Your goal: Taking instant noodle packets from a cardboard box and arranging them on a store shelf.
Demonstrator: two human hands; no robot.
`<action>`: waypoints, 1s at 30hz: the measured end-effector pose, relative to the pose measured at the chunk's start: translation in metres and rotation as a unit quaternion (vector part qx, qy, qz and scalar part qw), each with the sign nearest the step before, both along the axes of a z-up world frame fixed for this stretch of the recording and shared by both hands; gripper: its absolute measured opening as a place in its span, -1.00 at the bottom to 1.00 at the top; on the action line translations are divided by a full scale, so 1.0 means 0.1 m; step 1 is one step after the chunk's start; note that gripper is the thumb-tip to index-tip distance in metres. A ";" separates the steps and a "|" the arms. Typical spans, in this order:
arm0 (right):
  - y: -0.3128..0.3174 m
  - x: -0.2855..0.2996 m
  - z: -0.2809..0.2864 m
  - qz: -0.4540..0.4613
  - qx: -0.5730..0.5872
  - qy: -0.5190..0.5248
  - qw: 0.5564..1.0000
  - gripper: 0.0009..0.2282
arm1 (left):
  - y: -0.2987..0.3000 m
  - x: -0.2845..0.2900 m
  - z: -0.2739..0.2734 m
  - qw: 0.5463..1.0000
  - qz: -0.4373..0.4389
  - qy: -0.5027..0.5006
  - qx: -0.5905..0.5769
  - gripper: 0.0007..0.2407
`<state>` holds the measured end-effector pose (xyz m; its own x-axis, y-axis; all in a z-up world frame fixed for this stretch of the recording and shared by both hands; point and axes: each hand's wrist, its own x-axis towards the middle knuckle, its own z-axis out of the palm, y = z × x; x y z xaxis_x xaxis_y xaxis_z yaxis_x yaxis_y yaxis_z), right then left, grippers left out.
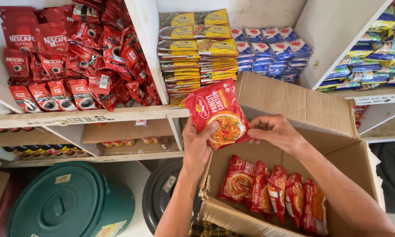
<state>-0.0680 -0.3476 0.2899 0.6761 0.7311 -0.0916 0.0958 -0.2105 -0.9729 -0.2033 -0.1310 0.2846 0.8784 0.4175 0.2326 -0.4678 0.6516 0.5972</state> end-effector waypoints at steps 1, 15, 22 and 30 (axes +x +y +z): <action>0.00 -0.01 0.02 -0.009 0.012 0.013 1.000 -0.79 | 0.00 -0.01 0.02 1.000 0.007 -0.001 -0.007 -0.58; -0.06 0.08 -0.13 -0.022 0.241 0.033 0.970 -0.94 | 0.09 0.06 -0.11 0.994 -0.023 0.006 -0.111 -0.62; -0.09 0.20 -0.18 -0.122 0.217 0.010 0.968 -0.97 | 0.16 0.12 -0.19 0.969 -0.089 0.036 -0.226 -0.52; 0.10 -0.32 0.51 -0.078 0.081 -0.626 0.771 -0.55 | 0.16 0.17 -0.24 0.960 -0.101 0.042 -0.257 -0.49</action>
<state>-0.1002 -0.3380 0.3407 0.2408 0.5660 0.7884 0.9679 -0.1998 -0.1522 -0.1862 -0.1149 0.2603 0.9600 0.2780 -0.0342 -0.2658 0.9427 0.2018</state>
